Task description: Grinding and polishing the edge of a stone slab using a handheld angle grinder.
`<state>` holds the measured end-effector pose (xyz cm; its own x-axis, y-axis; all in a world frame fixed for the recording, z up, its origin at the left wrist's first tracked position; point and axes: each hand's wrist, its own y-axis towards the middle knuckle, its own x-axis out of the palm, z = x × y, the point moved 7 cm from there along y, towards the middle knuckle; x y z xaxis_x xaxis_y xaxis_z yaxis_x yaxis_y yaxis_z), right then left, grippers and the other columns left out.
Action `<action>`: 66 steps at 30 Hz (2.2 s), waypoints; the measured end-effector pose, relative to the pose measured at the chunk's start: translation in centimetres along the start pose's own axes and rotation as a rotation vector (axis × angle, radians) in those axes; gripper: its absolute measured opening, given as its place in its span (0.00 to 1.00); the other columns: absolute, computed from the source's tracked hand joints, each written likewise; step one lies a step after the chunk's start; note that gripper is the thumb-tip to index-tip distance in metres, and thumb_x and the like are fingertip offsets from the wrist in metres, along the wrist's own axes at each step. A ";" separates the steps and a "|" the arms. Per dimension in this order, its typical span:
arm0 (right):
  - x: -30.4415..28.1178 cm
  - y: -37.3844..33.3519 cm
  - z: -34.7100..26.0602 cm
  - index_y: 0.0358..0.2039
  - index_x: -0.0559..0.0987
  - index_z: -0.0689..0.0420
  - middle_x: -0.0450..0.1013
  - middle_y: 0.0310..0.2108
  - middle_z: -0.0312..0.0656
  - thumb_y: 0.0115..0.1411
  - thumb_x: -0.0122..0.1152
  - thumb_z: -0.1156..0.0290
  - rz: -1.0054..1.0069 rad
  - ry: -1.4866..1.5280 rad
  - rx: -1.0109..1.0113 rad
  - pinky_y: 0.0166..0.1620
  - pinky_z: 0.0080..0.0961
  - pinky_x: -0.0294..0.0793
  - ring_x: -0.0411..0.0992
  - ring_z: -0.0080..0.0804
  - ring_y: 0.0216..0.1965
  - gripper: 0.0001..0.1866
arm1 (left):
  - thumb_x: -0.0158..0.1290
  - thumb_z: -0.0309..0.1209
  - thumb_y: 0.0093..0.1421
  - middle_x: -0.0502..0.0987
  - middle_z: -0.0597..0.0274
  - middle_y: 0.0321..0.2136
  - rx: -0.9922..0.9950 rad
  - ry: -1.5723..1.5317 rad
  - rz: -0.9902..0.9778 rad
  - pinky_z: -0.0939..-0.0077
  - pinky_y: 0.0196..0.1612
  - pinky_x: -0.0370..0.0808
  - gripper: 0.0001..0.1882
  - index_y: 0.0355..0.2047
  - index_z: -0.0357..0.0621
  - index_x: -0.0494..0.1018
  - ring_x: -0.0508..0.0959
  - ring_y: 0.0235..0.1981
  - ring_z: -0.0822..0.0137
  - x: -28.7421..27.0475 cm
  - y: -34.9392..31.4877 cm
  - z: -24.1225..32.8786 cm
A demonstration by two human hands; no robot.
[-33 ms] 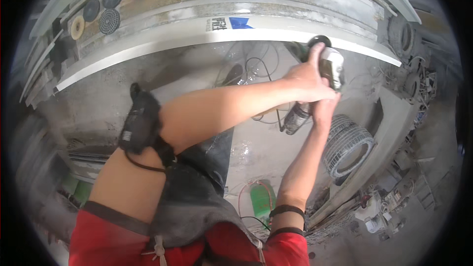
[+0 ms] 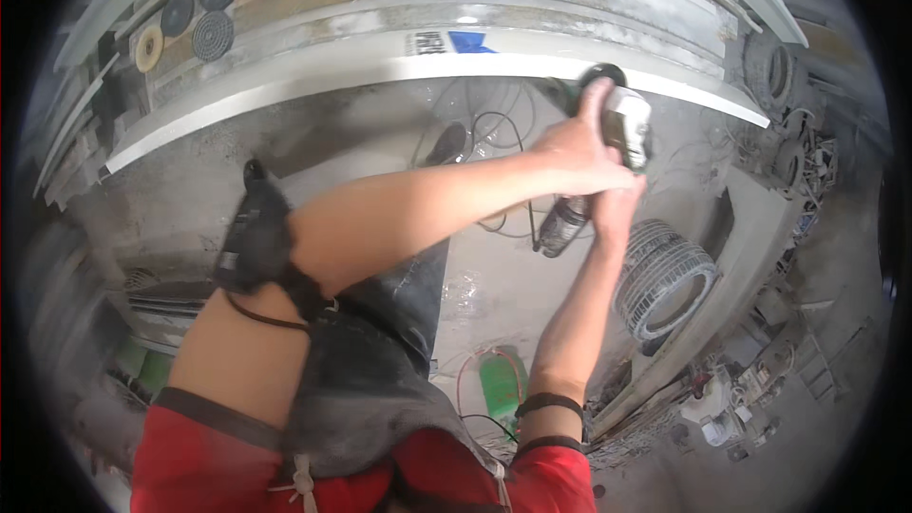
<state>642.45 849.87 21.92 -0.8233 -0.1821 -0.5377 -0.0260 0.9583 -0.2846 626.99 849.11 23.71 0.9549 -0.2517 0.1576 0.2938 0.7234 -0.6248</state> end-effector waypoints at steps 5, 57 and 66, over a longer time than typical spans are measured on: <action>15.8 -8.4 -9.4 0.60 0.64 0.65 0.71 0.53 0.46 0.52 0.71 0.70 -0.176 0.143 -0.128 0.56 0.30 0.69 0.70 0.32 0.53 0.38 | 0.66 0.42 0.46 0.76 0.39 0.47 0.273 -0.109 0.247 0.63 0.53 0.75 0.66 0.69 0.43 0.25 0.79 0.49 0.45 -10.9 -9.9 -10.9; 51.3 -32.5 -25.0 0.67 0.55 0.64 0.68 0.58 0.53 0.49 0.75 0.50 -0.349 0.025 -0.318 0.58 0.36 0.72 0.71 0.41 0.56 0.55 | 0.66 0.33 0.50 0.68 0.46 0.58 0.363 -0.221 0.344 0.66 0.62 0.69 0.55 0.67 0.38 0.38 0.72 0.57 0.57 -39.7 -43.2 -27.2; 54.0 -34.0 -25.8 0.67 0.55 0.59 0.71 0.54 0.54 0.52 0.73 0.57 -0.507 0.151 -0.304 0.55 0.38 0.74 0.73 0.41 0.55 0.49 | 0.68 0.41 0.48 0.66 0.42 0.59 0.314 -0.202 0.415 0.68 0.63 0.65 0.63 0.69 0.39 0.32 0.70 0.60 0.51 -39.7 -43.5 -29.7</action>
<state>584.19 813.18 23.04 -0.7364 -0.6205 -0.2696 -0.5784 0.7842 -0.2247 575.01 808.52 21.96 0.9735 0.2006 0.1096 -0.1391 0.9002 -0.4126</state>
